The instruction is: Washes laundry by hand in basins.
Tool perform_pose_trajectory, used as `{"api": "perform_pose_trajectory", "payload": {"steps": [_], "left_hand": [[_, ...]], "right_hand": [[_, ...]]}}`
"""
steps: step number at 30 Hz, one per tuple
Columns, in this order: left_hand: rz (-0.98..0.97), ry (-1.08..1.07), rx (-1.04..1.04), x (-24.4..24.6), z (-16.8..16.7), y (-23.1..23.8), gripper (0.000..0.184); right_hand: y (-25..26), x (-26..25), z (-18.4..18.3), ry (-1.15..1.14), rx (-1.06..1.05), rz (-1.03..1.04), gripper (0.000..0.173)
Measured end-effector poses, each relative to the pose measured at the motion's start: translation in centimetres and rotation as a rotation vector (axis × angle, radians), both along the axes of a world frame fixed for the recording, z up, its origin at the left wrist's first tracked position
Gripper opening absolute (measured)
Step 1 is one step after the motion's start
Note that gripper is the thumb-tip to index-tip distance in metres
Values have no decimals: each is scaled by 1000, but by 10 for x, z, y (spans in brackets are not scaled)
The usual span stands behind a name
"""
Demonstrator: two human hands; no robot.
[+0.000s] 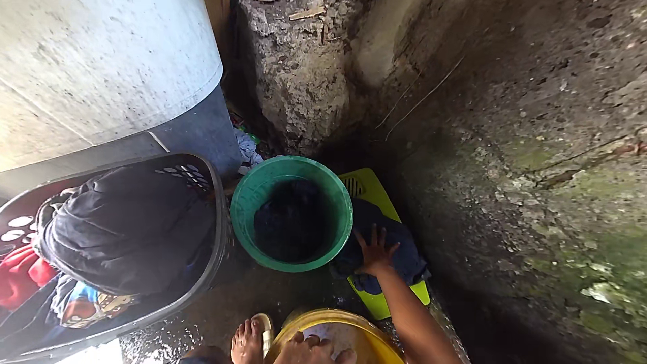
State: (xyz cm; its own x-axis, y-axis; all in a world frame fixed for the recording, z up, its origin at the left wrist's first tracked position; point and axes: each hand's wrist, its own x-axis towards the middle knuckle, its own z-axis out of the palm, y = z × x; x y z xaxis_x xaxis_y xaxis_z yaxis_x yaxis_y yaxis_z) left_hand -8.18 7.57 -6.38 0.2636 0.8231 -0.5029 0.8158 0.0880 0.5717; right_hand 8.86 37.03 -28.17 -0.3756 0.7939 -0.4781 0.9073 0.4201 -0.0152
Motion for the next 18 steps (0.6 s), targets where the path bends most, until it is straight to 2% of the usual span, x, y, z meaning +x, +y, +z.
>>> {"api": "perform_pose_trajectory", "payload": {"steps": [2,6,12,15,18], "left_hand": [[-4,21,-2,2,-4,2,49],[-16,23,3,4,-5,10,47],[-112,-30,-80,5,27,37,48],[-64,-9,-42,-1,10,26,48],[1,6,-37,-6,6,16,51]], "right_hand": [[8,-6,-1,-7,-31,-36,141],[19,-10,4,-13,39,-20,112],[-15,3,8,115,55,-104,83],[-29,20,35,302,127,-285,71],[-43,55,66,669,300,-416,63]]}}
